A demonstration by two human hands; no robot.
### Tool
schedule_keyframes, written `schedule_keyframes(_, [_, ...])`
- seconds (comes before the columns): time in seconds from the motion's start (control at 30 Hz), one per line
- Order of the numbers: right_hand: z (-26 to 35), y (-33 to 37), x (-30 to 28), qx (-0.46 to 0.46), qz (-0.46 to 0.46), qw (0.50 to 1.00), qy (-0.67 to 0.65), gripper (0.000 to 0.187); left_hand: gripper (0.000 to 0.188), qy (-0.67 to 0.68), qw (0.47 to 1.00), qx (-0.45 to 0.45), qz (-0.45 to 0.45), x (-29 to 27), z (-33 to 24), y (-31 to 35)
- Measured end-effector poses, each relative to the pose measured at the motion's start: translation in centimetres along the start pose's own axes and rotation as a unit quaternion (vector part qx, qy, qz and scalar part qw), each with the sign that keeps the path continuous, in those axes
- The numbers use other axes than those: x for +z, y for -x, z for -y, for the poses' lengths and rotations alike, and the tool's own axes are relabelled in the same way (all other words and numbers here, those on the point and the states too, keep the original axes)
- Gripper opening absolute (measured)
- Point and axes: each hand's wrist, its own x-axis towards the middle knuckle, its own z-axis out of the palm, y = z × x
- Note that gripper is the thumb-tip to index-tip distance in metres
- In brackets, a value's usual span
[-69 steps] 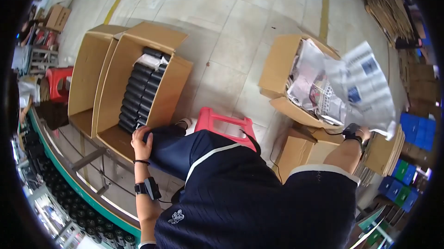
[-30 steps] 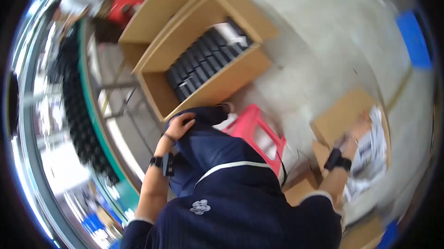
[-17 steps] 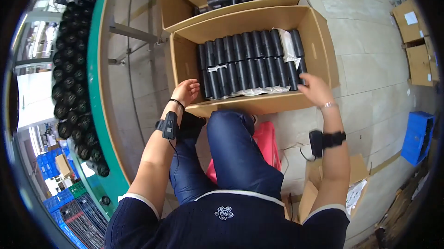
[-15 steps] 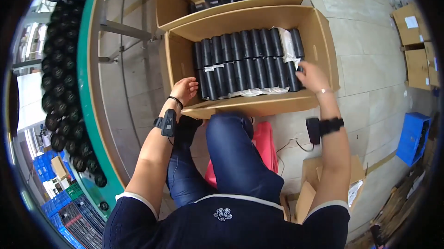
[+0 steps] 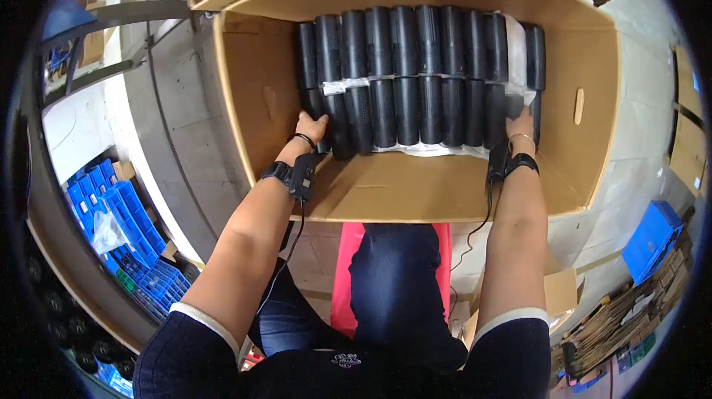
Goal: The person removes newspaper and black cylinders from a box, places the cylinders on a green table, and fits black caps onto them. After capping the cylinders, the person gathers them and places them back into the box on top of the newspaper.
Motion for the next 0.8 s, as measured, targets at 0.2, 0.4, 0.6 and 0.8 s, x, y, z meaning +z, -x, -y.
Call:
schedule_keyframes(0.2, [0.4, -0.2, -0.6, 0.015, 0.025, 0.999, -0.022, 0.084, 0.067, -0.091, 0.99, -0.067, -0.081, 2.9, 0.0, -1.6])
schedule_keyframes(0.4, [9.4, 4.2, -9.8, -0.043, 0.246, 0.961, -0.118, 0.084, 0.042, -0.15, 0.977, -0.054, -0.144, 2.2, 0.2, -0.9])
schedule_keyframes(0.6, [14.4, 8.5, -1.4, -0.309, 0.234, 0.91, -0.147, 0.071, 0.048, -0.152, 0.981, 0.015, -0.119, 2.1, 2.0, -2.6])
schedule_keyframes(0.8, [8.7, 2.7, -2.5, -0.09, -0.008, 0.996, -0.008, 0.058, 0.048, -0.114, 0.986, 0.073, -0.096, 0.0, 2.5, -1.7])
